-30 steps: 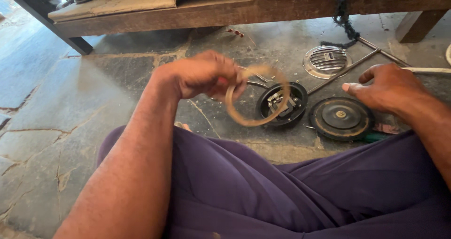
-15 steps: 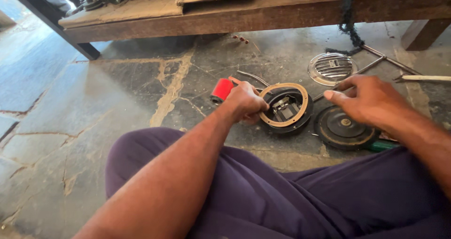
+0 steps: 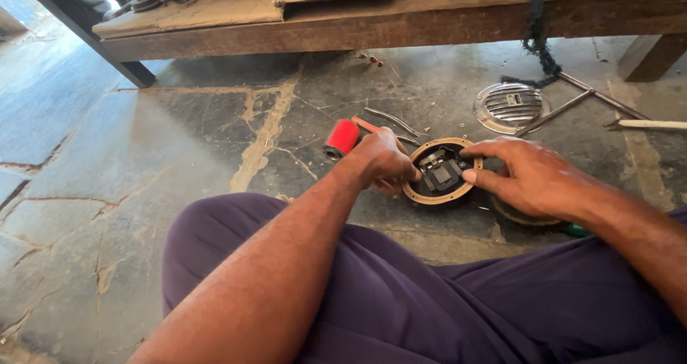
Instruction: The person sits on the floor and assembles a circular mechanical component, likely a speaker or motor housing. They use a screwdriver to tighten screws, attach a gasket, and fit a cover plate onto the main body.
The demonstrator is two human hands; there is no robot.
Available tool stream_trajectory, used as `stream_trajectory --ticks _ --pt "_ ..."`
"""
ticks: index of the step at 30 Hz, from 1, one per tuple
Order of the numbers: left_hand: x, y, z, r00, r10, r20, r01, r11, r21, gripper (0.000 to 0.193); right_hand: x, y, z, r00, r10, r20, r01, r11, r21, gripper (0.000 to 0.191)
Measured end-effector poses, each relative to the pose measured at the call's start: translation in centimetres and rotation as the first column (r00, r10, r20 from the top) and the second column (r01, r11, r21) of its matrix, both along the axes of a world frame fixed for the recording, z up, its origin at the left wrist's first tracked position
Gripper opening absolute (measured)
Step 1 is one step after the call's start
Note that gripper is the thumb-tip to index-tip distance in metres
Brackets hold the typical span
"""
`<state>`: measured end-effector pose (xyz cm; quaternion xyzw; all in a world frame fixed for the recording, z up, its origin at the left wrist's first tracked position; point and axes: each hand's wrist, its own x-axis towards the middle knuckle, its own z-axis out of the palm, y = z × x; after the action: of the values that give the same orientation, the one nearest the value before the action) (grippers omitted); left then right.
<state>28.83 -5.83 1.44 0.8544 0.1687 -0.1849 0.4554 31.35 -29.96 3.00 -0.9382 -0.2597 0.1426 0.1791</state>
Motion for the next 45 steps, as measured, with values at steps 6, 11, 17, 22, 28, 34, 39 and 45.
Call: stream_trajectory --ticks 6,11,17,22,28,34,39,45 --pt "0.6 0.4 -1.4 0.974 0.05 0.222 -0.053 0.999 0.007 0.023 0.0 -0.2 0.1 0.999 -0.044 -0.006 0.044 0.999 -0.014 0.056" --pt "1.7 0.8 -2.7 0.981 0.134 0.137 -0.095 0.962 -0.256 0.021 0.5 -0.6 -0.1 0.996 -0.083 -0.034 0.085 0.994 0.068 0.062" --pt "2.5 1.1 -2.9 0.995 0.102 0.005 -0.095 0.938 -0.333 0.038 0.7 -0.5 -0.3 0.99 -0.116 -0.077 0.121 0.991 0.058 0.058" --pt "1.9 1.2 -2.6 0.993 0.048 0.11 -0.018 0.966 -0.26 0.022 0.6 -0.3 0.2 0.983 -0.125 -0.132 0.129 0.991 0.024 0.059" --pt "1.6 0.9 -2.5 0.982 0.068 0.178 -0.034 0.981 -0.19 0.016 0.5 -0.1 0.5 0.977 -0.119 -0.178 0.125 0.992 0.022 0.063" --pt "1.3 0.7 -2.1 0.983 0.095 0.158 -0.057 0.972 -0.228 0.015 0.2 0.0 1.0 0.965 -0.142 -0.221 0.151 0.988 0.025 0.056" --pt "1.5 0.9 -2.2 0.984 0.078 0.16 -0.042 0.976 -0.213 0.017 -0.1 0.2 1.2 0.962 -0.15 -0.228 0.157 0.988 0.011 0.054" --pt "1.9 1.2 -2.7 0.986 0.067 0.154 -0.025 0.966 -0.257 0.018 -0.1 0.2 1.2 0.953 -0.169 -0.25 0.175 0.985 0.002 0.056"
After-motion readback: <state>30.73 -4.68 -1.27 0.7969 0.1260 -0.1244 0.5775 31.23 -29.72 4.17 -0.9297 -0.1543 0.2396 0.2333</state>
